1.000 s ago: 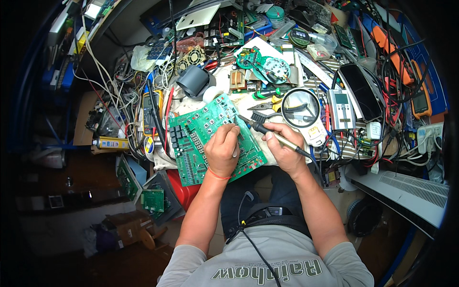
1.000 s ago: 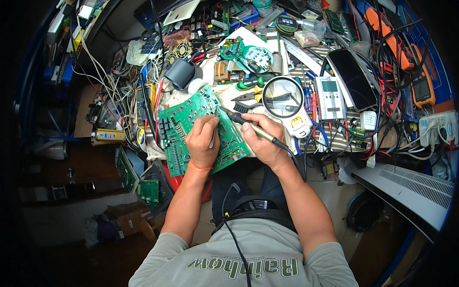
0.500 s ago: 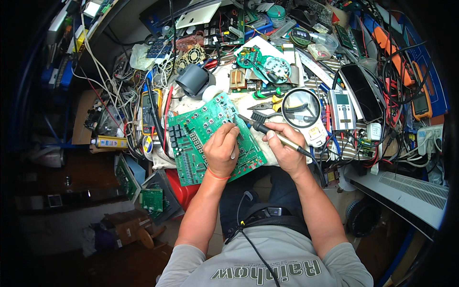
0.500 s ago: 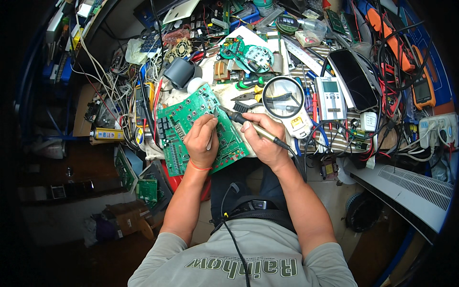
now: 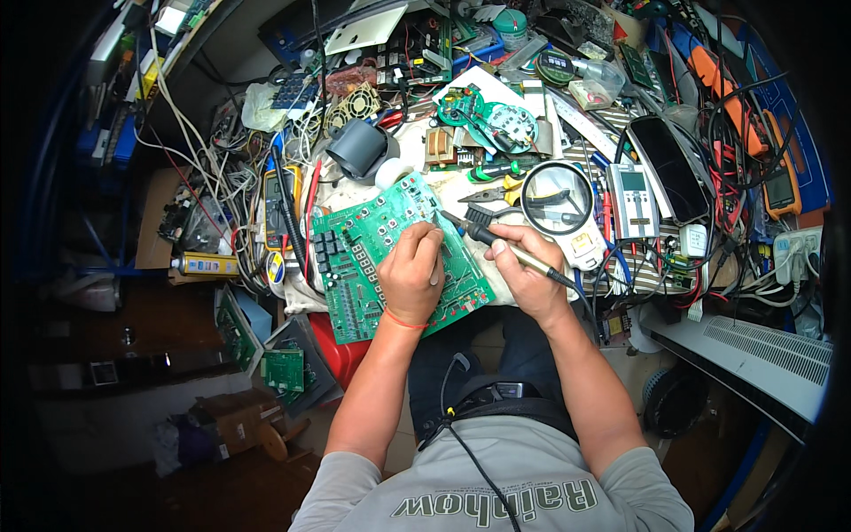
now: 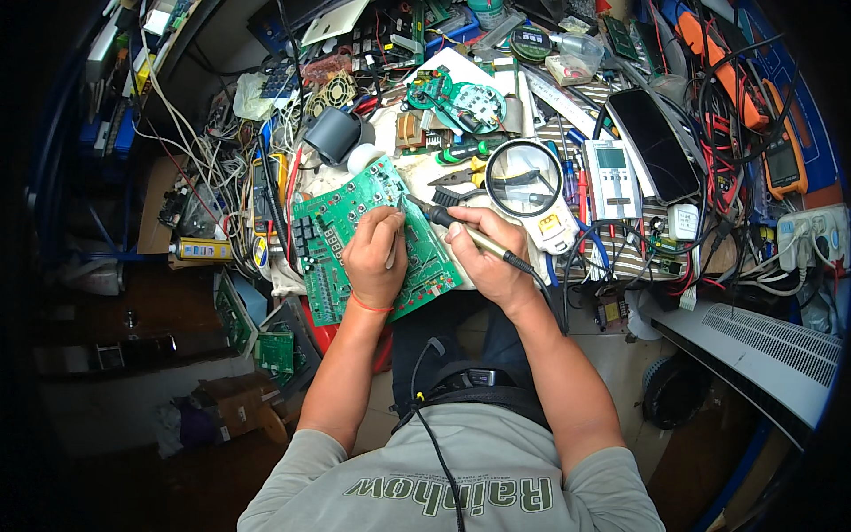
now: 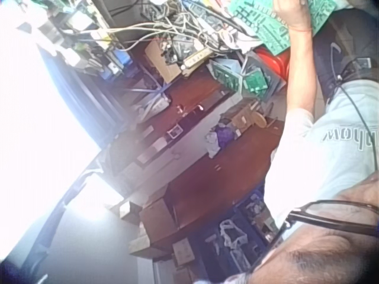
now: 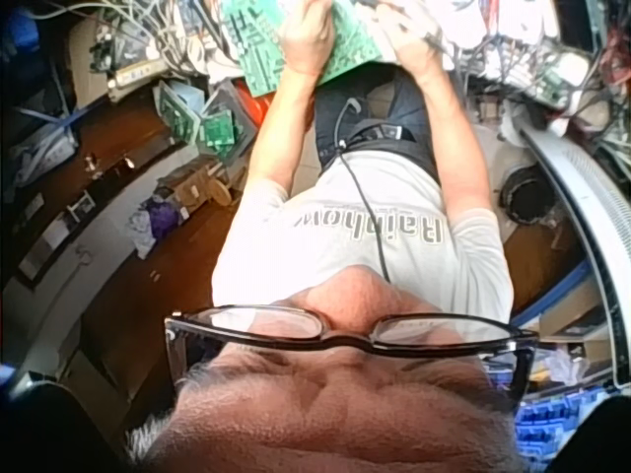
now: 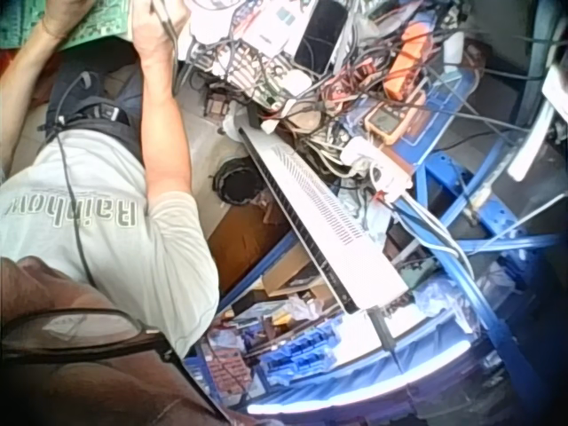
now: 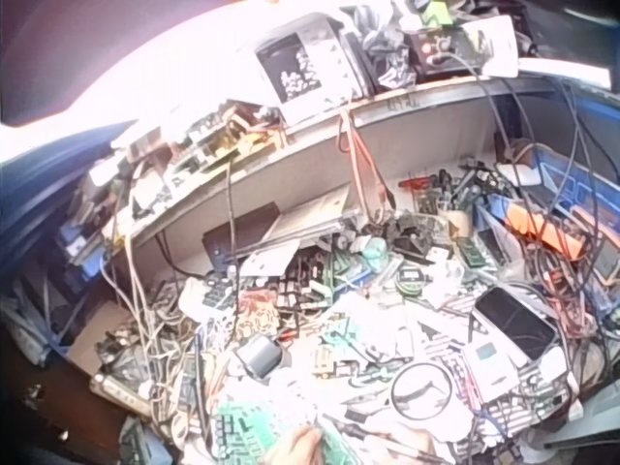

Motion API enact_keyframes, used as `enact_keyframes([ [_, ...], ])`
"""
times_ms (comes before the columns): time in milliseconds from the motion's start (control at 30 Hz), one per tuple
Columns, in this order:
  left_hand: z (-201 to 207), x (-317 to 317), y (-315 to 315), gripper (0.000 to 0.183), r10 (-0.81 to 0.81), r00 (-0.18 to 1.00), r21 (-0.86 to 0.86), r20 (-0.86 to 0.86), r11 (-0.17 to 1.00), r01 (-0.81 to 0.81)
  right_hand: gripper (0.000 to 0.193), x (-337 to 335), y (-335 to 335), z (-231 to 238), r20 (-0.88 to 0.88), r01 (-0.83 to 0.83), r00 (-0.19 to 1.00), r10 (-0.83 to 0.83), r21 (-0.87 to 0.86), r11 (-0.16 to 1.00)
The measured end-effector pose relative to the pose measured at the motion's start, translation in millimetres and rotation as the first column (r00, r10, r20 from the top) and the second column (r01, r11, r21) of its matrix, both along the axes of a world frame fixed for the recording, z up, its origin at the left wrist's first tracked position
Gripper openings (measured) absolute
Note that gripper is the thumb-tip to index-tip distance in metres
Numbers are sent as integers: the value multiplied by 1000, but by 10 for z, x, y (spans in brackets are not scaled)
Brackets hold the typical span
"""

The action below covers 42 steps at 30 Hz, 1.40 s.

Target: The person uses a multimeter to test points on a green circuit board, then uses a soldering iron to reflow solder on several joints. They repeat testing and soldering steps on the same board.

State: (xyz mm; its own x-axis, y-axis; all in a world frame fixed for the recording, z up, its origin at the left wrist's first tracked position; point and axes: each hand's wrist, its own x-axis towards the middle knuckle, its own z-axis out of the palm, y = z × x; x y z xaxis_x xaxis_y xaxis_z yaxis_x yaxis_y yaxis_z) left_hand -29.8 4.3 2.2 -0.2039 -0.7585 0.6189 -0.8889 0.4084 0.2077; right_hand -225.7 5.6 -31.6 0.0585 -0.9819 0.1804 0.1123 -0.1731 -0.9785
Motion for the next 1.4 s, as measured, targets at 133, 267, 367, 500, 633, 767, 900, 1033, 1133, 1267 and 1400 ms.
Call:
enact_keyframes([
  [133,5,-24,4,23,3,999,7,32,1000,-3,24,8,3,-11,2,6,1000,-6,3,1000],
  [267,-5,5,18,27,-16,1000,16,17,1000,16,24,-5,7,-19,3,6,1000,-5,-6,1000],
  [367,-17,16,23,28,-26,1000,2,4,1000,26,22,16,-18,-28,16,43,999,-42,-61,997],
  [500,-24,24,20,29,-38,999,-25,-12,999,37,24,-10,-5,-21,10,-3,1000,3,1,1000],
  [633,-36,22,24,30,-24,1000,-36,-16,999,23,24,-14,-4,-9,5,-2,1000,2,12,1000],
  [767,-37,20,19,29,-22,1000,-41,-22,999,21,24,-17,-3,-6,19,-11,1000,10,17,1000],
  [900,-6,1,5,28,9,1000,-5,-6,1000,-9,25,0,3,-5,3,-1,1000,1,3,1000],
  [1033,25,-39,0,26,40,997,47,70,998,-43,25,7,-2,5,-7,-6,1000,7,22,1000],
  [1133,23,-45,-7,26,24,996,36,89,999,-28,25,-5,4,12,-8,-10,1000,10,24,1000],
  [1267,3,-18,6,28,0,998,23,60,1000,-1,25,-2,-2,9,14,-10,1000,10,22,1000],
  [1400,-21,-2,1,31,-22,1000,-11,20,1000,23,25,-8,-6,2,13,-8,1000,8,13,1000],
])
